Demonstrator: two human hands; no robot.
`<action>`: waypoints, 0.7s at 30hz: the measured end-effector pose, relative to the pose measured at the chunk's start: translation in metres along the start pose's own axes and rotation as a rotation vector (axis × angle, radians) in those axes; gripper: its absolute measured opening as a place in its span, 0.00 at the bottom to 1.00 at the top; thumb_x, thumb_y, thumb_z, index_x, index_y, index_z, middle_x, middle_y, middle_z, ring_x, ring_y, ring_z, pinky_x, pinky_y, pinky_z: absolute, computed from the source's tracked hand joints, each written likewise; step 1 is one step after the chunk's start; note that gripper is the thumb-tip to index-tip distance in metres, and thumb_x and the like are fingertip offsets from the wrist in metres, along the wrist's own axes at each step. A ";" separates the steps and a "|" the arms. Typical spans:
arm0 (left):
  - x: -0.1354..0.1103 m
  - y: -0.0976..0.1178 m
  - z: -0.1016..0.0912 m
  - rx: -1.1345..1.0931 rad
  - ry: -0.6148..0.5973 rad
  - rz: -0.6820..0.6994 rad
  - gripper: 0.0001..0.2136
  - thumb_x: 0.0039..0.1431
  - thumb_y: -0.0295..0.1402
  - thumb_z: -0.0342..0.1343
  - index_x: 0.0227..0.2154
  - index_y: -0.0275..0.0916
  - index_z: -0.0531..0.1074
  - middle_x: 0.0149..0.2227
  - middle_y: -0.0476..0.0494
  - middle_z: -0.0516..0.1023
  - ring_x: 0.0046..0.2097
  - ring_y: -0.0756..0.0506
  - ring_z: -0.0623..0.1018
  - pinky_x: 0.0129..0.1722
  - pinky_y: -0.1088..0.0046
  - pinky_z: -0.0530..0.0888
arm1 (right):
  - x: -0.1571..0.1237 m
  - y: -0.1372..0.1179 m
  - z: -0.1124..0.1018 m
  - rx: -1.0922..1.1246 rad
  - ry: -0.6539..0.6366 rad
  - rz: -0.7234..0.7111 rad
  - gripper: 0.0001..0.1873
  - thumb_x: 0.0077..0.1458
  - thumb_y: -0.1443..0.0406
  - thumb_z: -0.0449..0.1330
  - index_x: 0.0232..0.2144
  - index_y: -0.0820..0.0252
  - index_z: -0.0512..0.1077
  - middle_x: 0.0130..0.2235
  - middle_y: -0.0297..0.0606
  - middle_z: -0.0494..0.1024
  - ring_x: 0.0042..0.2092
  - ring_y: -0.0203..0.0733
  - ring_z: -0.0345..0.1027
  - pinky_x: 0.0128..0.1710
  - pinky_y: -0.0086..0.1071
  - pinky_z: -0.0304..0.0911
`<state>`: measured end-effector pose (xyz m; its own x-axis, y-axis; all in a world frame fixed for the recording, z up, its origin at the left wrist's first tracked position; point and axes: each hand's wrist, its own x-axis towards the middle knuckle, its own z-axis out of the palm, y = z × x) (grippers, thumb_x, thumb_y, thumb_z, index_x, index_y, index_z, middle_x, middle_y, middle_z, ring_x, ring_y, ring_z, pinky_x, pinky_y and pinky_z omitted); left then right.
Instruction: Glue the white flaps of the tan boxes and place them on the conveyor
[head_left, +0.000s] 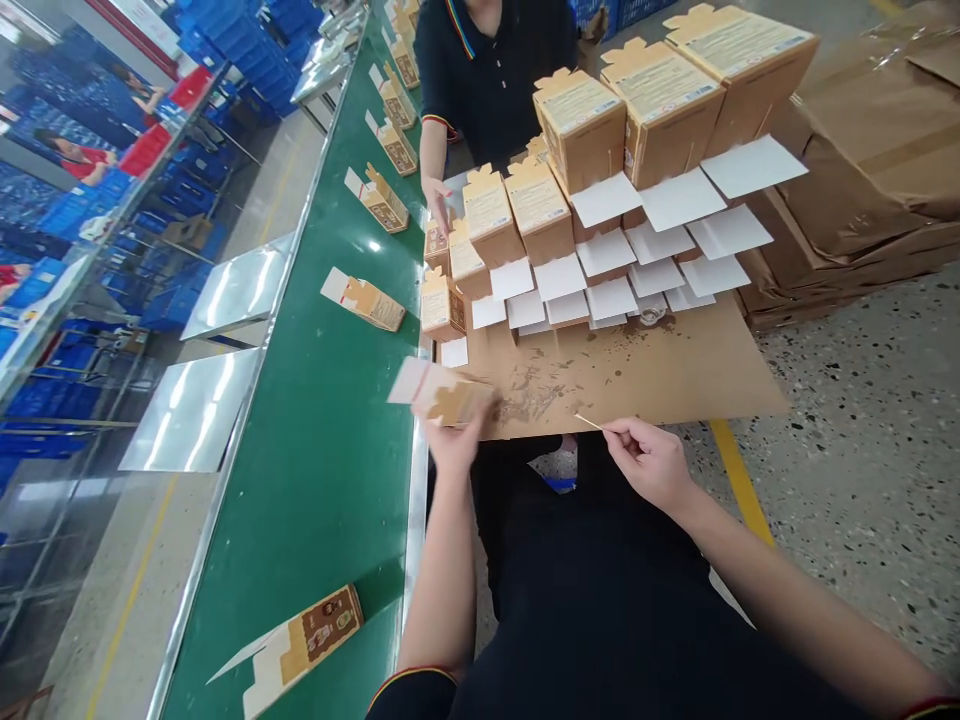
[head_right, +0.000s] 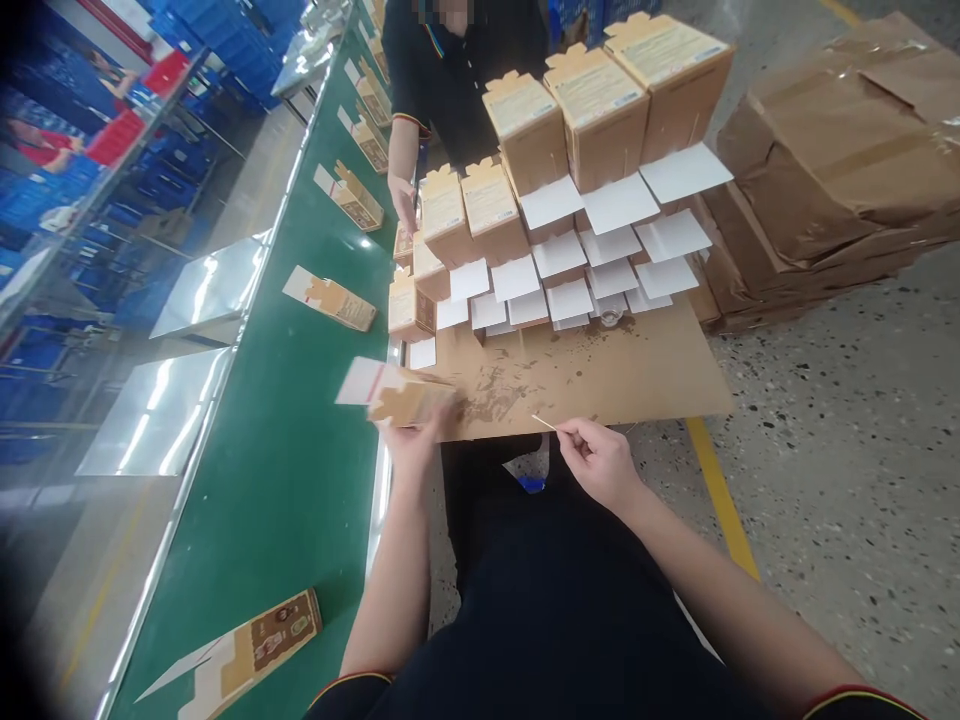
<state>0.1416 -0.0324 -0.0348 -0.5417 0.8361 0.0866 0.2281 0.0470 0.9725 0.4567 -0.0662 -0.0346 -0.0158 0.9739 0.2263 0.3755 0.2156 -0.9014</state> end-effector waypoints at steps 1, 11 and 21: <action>0.011 -0.001 -0.022 0.021 0.102 0.022 0.47 0.44 0.41 0.86 0.60 0.44 0.61 0.63 0.29 0.78 0.67 0.29 0.81 0.69 0.41 0.79 | 0.000 0.001 -0.002 0.002 0.014 0.000 0.15 0.72 0.56 0.62 0.33 0.53 0.83 0.24 0.33 0.73 0.24 0.38 0.66 0.27 0.32 0.67; 0.057 -0.033 -0.153 0.225 0.410 -0.130 0.45 0.45 0.39 0.83 0.55 0.47 0.55 0.62 0.33 0.75 0.66 0.34 0.81 0.70 0.40 0.77 | 0.008 0.010 -0.009 -0.017 -0.007 0.019 0.18 0.72 0.51 0.64 0.32 0.52 0.81 0.22 0.32 0.72 0.23 0.38 0.66 0.25 0.33 0.67; 0.058 0.001 -0.060 0.445 0.201 0.527 0.15 0.66 0.39 0.63 0.53 0.44 0.73 0.56 0.34 0.78 0.63 0.33 0.79 0.72 0.44 0.72 | 0.015 0.022 -0.038 -0.104 0.133 0.050 0.18 0.71 0.49 0.65 0.34 0.52 0.82 0.24 0.34 0.76 0.25 0.40 0.69 0.27 0.34 0.69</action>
<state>0.0618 -0.0172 -0.0160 -0.3971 0.6941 0.6005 0.7856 -0.0812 0.6134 0.4996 -0.0498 -0.0375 0.1256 0.9637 0.2356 0.4670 0.1521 -0.8711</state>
